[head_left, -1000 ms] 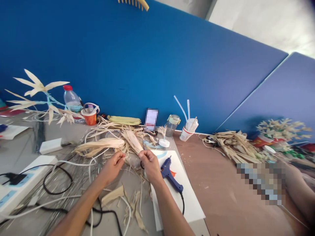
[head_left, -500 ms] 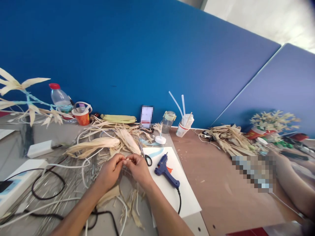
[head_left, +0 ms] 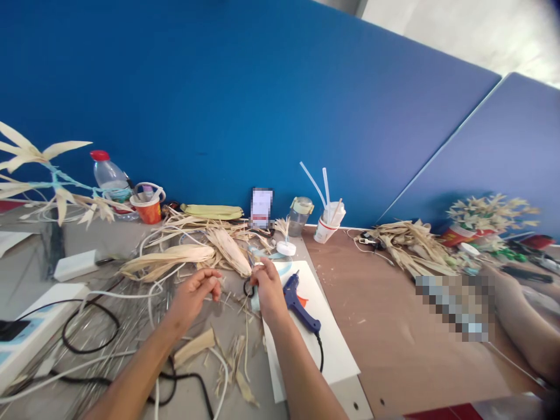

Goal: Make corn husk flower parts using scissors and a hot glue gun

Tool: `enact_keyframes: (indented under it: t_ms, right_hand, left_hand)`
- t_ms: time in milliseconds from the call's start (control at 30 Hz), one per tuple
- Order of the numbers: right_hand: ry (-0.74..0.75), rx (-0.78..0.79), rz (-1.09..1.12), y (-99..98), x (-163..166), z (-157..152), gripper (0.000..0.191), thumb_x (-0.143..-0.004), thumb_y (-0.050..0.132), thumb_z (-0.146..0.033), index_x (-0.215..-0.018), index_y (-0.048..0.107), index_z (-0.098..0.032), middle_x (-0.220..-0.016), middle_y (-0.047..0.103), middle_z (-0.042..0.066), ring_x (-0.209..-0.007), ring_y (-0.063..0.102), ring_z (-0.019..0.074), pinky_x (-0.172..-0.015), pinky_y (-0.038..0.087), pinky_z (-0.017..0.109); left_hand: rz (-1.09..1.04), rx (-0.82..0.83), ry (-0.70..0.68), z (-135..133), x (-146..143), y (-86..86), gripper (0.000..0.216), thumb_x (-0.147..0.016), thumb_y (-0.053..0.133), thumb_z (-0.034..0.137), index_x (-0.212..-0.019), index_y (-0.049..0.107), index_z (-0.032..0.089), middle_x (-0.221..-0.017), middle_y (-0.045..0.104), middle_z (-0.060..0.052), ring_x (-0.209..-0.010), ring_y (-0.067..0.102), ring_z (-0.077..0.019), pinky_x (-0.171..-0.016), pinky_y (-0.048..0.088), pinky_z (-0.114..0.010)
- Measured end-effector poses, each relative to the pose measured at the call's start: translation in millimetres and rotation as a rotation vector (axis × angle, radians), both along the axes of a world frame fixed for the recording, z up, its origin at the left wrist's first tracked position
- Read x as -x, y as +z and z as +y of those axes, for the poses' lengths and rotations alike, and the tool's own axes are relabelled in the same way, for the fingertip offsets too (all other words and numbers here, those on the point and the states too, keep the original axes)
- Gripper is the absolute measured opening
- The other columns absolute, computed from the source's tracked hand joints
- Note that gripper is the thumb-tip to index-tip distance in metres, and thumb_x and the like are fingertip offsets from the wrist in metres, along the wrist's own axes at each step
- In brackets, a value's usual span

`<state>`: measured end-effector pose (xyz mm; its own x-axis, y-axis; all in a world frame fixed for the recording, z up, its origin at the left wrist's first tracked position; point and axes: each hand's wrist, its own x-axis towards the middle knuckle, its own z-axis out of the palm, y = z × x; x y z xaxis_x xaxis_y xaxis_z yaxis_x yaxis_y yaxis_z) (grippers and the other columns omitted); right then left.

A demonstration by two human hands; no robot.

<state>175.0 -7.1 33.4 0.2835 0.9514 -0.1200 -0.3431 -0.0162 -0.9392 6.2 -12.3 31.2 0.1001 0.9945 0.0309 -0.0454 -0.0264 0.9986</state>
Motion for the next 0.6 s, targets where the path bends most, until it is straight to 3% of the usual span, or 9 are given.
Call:
enact_keyframes:
  t_ms: [100,200,400,600]
  right_hand:
    - [0.225,0.021,0.312,1.9,3,-3,0.027,-0.06,0.063,-0.017,-0.087,0.06,-0.016,-0.063,0.058,-0.004,-0.045,0.044,0.0065,-0.049,0.034,0.021]
    - [0.364,0.054,0.434,6.3,4,-6,0.022,-0.059,0.068,-0.017,-0.08,0.062,-0.014,-0.063,0.064,-0.001,-0.039,0.041,0.0045,-0.044,0.033,0.02]
    - [0.336,0.014,0.288,3.0,7,-6,0.025,-0.062,0.07,-0.026,-0.082,0.062,-0.013,-0.069,0.07,0.002,-0.034,0.041,0.003,-0.038,0.029,0.019]
    - [0.254,-0.043,0.083,-2.3,12,-6,0.049,-0.067,0.065,-0.03,-0.112,0.053,-0.014,-0.075,0.071,0.001,-0.034,0.044,0.0054,-0.038,0.031,0.02]
  left_hand:
    - [-0.058,0.056,-0.076,-3,-4,-0.9,0.022,-0.076,0.062,0.038,-0.081,0.056,0.017,-0.062,0.061,0.001,-0.057,0.053,-0.0132,-0.058,0.042,-0.027]
    - [-0.023,0.057,-0.156,-5,-6,-1.6,0.02,-0.076,0.062,0.036,-0.076,0.056,0.017,-0.068,0.063,-0.001,-0.058,0.053,-0.0125,-0.06,0.041,-0.027]
    - [0.03,0.086,-0.19,-9,-10,-2.3,0.02,-0.077,0.06,0.036,-0.077,0.057,0.017,-0.058,0.052,0.004,-0.05,0.045,-0.0095,-0.053,0.034,-0.024]
    - [-0.041,0.128,-0.153,-11,-14,2.4,0.029,-0.074,0.061,0.039,-0.092,0.054,0.017,-0.055,0.05,0.006,-0.048,0.042,-0.0095,-0.049,0.031,-0.023]
